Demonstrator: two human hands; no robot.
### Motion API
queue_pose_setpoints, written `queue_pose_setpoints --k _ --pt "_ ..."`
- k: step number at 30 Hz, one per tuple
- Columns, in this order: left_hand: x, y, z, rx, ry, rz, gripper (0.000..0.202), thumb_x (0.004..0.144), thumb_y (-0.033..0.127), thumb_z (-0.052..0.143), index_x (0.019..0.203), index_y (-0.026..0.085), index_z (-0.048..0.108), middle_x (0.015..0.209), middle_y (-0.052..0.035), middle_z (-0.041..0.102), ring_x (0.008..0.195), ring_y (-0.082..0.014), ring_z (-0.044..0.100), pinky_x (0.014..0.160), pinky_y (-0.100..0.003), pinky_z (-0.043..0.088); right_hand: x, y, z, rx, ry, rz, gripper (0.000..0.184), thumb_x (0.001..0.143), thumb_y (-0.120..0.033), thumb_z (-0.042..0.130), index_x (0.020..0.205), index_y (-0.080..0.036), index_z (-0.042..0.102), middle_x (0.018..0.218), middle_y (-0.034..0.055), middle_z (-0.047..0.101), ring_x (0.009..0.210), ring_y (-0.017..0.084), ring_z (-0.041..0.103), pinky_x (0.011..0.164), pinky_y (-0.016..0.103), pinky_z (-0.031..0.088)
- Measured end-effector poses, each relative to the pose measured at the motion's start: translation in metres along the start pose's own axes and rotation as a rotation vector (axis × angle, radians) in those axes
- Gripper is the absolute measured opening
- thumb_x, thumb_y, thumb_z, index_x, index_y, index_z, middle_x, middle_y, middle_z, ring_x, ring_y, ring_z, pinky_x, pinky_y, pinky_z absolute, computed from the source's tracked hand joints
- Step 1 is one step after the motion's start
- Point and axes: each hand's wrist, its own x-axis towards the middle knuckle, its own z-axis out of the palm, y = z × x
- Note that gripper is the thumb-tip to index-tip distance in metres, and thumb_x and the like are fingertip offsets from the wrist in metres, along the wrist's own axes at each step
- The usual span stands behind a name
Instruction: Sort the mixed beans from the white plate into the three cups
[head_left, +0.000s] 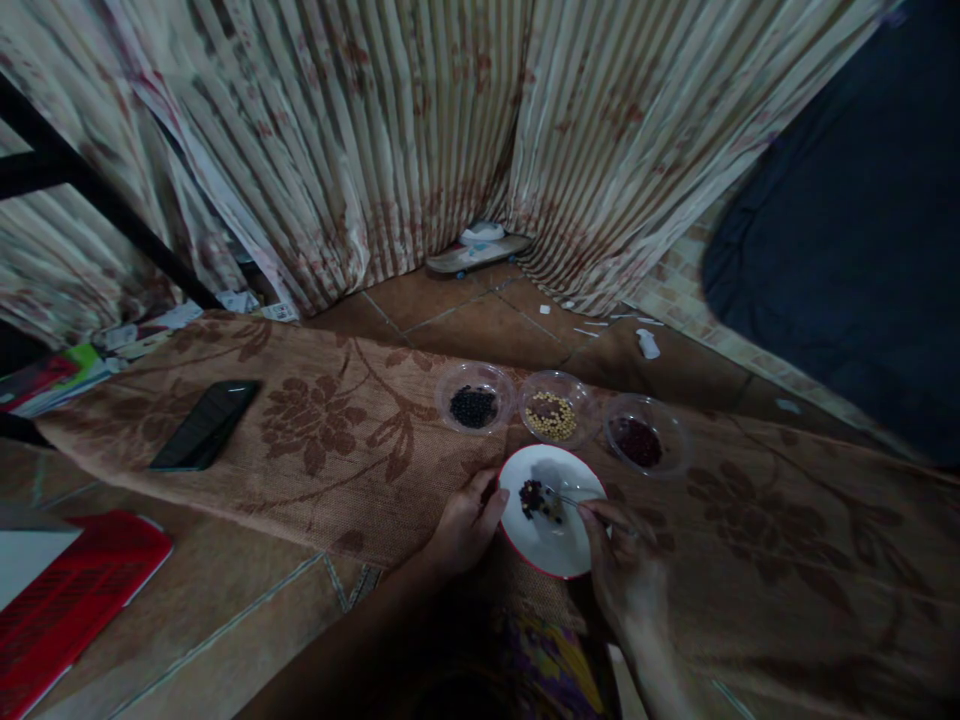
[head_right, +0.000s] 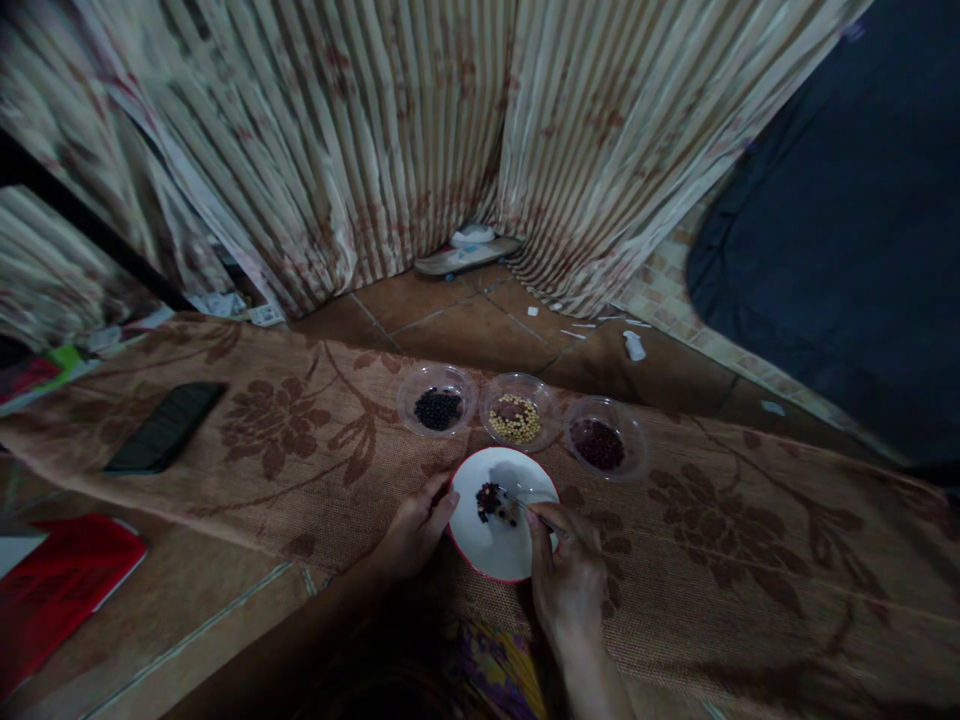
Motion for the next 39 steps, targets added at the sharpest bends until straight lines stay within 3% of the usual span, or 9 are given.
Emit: queue_pose_setpoints --k 9,13,17,21,26,30,33,36,39 --pt "0.000 -0.002 0.001 0.019 0.000 -0.003 0.035 0.091 0.036 0.042 0.119 0.018 0.054 0.096 -0.0054 0.069 0.084 -0.0180 0.063 0.076 -0.027 0.047 0.000 0.000 -0.003 -0.026 0.051 -0.049 0.032 0.085 -0.046 0.051 0.077 -0.019 0.068 0.080 0.0064 0.070 0.080 0.021 0.061 0.076 0.034 0.044" --pt "0.000 -0.001 0.001 0.001 0.004 -0.014 0.035 0.091 0.036 0.042 0.119 0.019 0.054 0.098 -0.0055 0.069 0.085 -0.0185 0.063 0.078 -0.027 0.047 0.005 -0.003 -0.015 0.023 0.086 0.000 0.030 0.084 -0.045 0.052 0.079 -0.019 0.068 0.081 0.0066 0.071 0.079 0.021 0.063 0.074 0.034 0.046" --pt "0.000 -0.001 0.001 -0.017 0.008 -0.027 0.034 0.091 0.037 0.043 0.117 0.019 0.055 0.094 -0.0045 0.070 0.082 -0.0180 0.064 0.076 -0.027 0.048 0.028 -0.001 -0.041 -0.031 0.264 -0.001 0.029 0.083 -0.043 0.055 0.077 -0.018 0.068 0.080 0.0076 0.070 0.077 0.021 0.064 0.071 0.032 0.047" --pt "0.000 0.000 -0.001 -0.016 0.011 -0.030 0.035 0.090 0.036 0.043 0.118 0.020 0.055 0.097 -0.0037 0.071 0.082 -0.0183 0.065 0.075 -0.027 0.048 0.062 0.018 -0.066 -0.088 0.463 0.035 0.034 0.082 -0.043 0.056 0.078 -0.013 0.069 0.076 0.0111 0.069 0.070 0.022 0.064 0.064 0.032 0.047" --pt "0.001 0.001 -0.001 -0.016 0.001 -0.037 0.035 0.090 0.036 0.043 0.120 0.020 0.054 0.104 -0.0046 0.070 0.086 -0.0187 0.065 0.077 -0.027 0.048 0.071 0.031 -0.064 -0.010 0.524 0.093 0.036 0.078 -0.045 0.060 0.078 -0.010 0.068 0.077 0.0127 0.069 0.069 0.022 0.064 0.065 0.034 0.049" --pt "0.000 0.001 0.000 0.007 0.020 -0.024 0.034 0.090 0.035 0.043 0.118 0.019 0.055 0.100 -0.0047 0.070 0.085 -0.0185 0.065 0.077 -0.027 0.048 0.042 0.010 -0.044 0.161 0.435 0.146 0.030 0.077 -0.043 0.062 0.079 -0.014 0.068 0.080 0.0096 0.069 0.075 0.021 0.064 0.073 0.035 0.049" --pt "0.000 0.000 0.001 -0.004 0.020 -0.011 0.033 0.091 0.035 0.043 0.117 0.019 0.055 0.096 -0.0040 0.070 0.081 -0.0172 0.064 0.074 -0.026 0.048 0.015 -0.004 -0.026 0.237 0.208 0.195 0.027 0.078 -0.043 0.062 0.079 -0.017 0.068 0.081 0.0075 0.069 0.077 0.021 0.065 0.072 0.033 0.050" --pt "0.000 -0.001 0.001 -0.003 0.006 -0.010 0.034 0.091 0.035 0.043 0.118 0.018 0.055 0.094 -0.0039 0.069 0.079 -0.0167 0.063 0.073 -0.025 0.048 -0.002 -0.005 -0.011 0.254 0.018 0.157 0.025 0.080 -0.043 0.059 0.081 -0.019 0.069 0.089 0.0071 0.069 0.085 0.021 0.064 0.074 0.033 0.049" --pt "0.000 -0.002 0.001 0.015 -0.007 -0.011 0.035 0.091 0.036 0.042 0.119 0.018 0.054 0.091 -0.0040 0.069 0.077 -0.0167 0.063 0.070 -0.025 0.047 -0.007 0.001 -0.002 0.211 -0.043 0.108 0.026 0.082 -0.043 0.057 0.083 -0.021 0.069 0.092 0.0068 0.069 0.088 0.021 0.063 0.078 0.034 0.048"
